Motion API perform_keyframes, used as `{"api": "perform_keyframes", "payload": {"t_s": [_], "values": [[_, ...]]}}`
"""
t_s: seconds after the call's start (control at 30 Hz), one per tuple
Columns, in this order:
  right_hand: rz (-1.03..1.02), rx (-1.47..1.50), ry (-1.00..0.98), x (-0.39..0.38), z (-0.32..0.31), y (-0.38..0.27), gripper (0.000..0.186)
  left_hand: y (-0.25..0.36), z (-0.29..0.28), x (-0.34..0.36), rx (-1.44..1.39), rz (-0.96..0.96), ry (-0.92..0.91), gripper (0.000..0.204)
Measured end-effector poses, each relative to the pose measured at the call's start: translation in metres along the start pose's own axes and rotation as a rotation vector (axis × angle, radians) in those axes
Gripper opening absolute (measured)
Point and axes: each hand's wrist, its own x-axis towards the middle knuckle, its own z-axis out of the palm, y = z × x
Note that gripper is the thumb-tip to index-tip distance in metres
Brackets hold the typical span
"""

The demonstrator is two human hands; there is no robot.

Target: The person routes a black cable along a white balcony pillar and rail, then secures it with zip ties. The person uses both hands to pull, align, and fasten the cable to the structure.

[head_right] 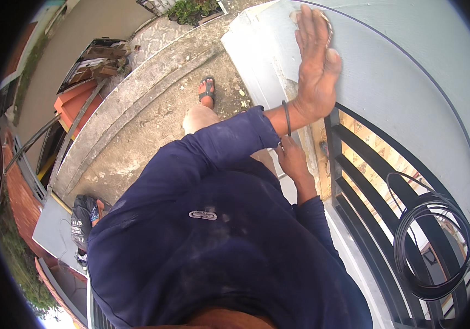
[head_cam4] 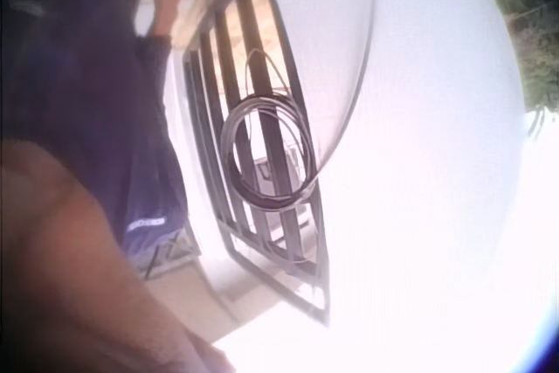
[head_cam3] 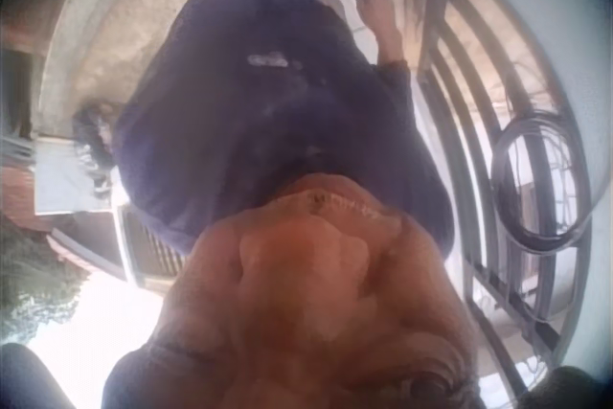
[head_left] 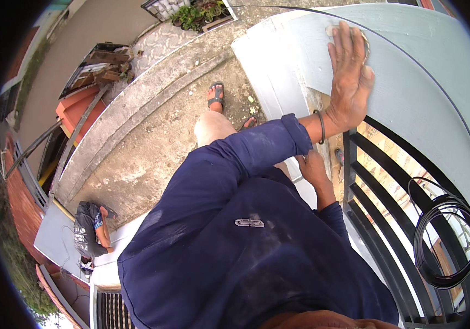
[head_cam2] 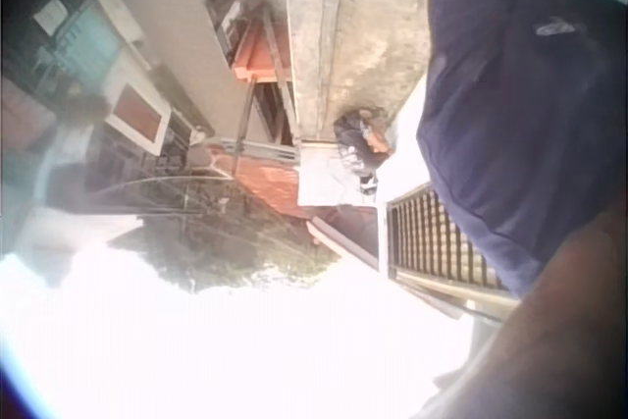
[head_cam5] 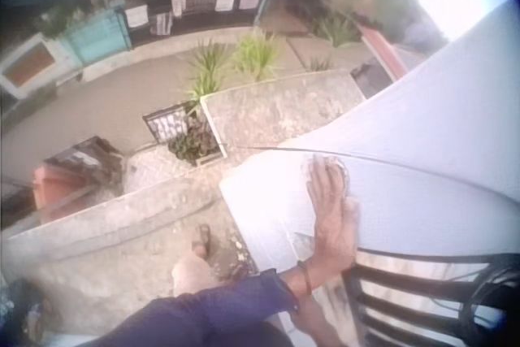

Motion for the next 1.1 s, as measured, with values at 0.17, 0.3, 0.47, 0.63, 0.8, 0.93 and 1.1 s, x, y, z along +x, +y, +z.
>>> {"api": "perform_keyframes", "payload": {"t_s": [0.17,0.3,0.47,0.63,0.8,0.93,1.1], "values": [[0.028,-0.01,-0.082,-0.003,0.0,0.008,0.041,-0.054,0.002,-0.008,-0.029,-0.217,0.218,0.079],[0.061,-0.06,-0.035,-0.004,-0.001,0.016,0.04,-0.045,0.019,-0.012,0.049,-0.099,0.207,0.077],[0.036,-0.207,-0.158,0.004,-0.004,0.016,0.04,-0.008,0.019,-0.017,0.098,0.12,0.023,0.075],[-0.021,-0.005,0.047,0.006,-0.005,0.018,0.04,-0.018,0.022,-0.007,-0.058,-0.102,0.284,0.076],[-0.044,-0.099,-0.068,-0.004,0.005,0.04,0.043,-0.005,0.037,-0.053,0.147,0.271,-0.074,0.072],[-0.047,0.0,0.048,-0.012,0.015,0.06,0.042,-0.027,0.025,-0.056,-0.012,-0.158,0.15,0.072],[0.012,-0.09,-0.091,-0.028,0.021,0.078,0.045,-0.025,0.048,-0.071,0.144,0.138,0.0,0.073]]}}
